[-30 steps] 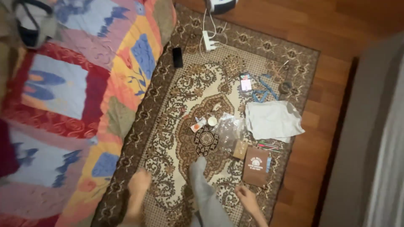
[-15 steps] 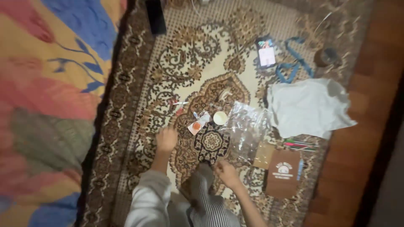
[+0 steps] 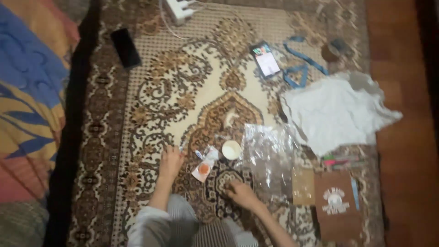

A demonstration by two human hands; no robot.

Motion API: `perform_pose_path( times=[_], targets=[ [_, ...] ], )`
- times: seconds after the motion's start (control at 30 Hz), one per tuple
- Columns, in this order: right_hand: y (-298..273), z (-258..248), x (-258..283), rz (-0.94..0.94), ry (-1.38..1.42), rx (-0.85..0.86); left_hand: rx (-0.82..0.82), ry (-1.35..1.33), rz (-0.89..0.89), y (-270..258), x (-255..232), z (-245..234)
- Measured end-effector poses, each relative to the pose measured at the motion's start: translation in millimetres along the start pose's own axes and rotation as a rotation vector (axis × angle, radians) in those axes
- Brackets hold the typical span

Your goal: Wrapping a book in white paper and securing it with brown tape.

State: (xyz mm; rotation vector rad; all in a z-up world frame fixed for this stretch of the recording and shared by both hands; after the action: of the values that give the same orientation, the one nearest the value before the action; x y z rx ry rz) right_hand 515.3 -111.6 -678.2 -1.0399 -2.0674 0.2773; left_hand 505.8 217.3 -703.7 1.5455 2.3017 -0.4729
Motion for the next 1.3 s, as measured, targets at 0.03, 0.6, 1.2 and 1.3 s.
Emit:
perform_pose_path(
  times=[0.03,0.6,1.2,1.3],
  targets=[
    [-1,-3,6,0.016,0.005,-0.032,-0.002,-0.001,0.036,-6,0,4],
    [-94,-13,18,0.225,0.306,-0.369,0.158,-0.947,0.057,-143,-176,6],
    [-189,-189,-394,0.980,-0.153,-0.647,0.810,-1.532,-0.096,-107,-328,65],
    [-166,-207,-382,1.183,-0.024,-0.600,0.856,-1.404,-0.066,-108,-323,87]
  ],
)
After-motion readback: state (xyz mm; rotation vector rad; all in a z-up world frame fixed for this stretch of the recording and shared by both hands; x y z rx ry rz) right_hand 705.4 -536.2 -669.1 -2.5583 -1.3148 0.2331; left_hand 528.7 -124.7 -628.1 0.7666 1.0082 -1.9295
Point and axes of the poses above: each hand's wrist, its own y-axis towards the middle knuckle, its own z-axis out of the palm, x = y × z, the point moved 5 cm from there along y, towards the middle knuckle, and after that the axes turned 13 degrees about -y, right-handed, at the moved point
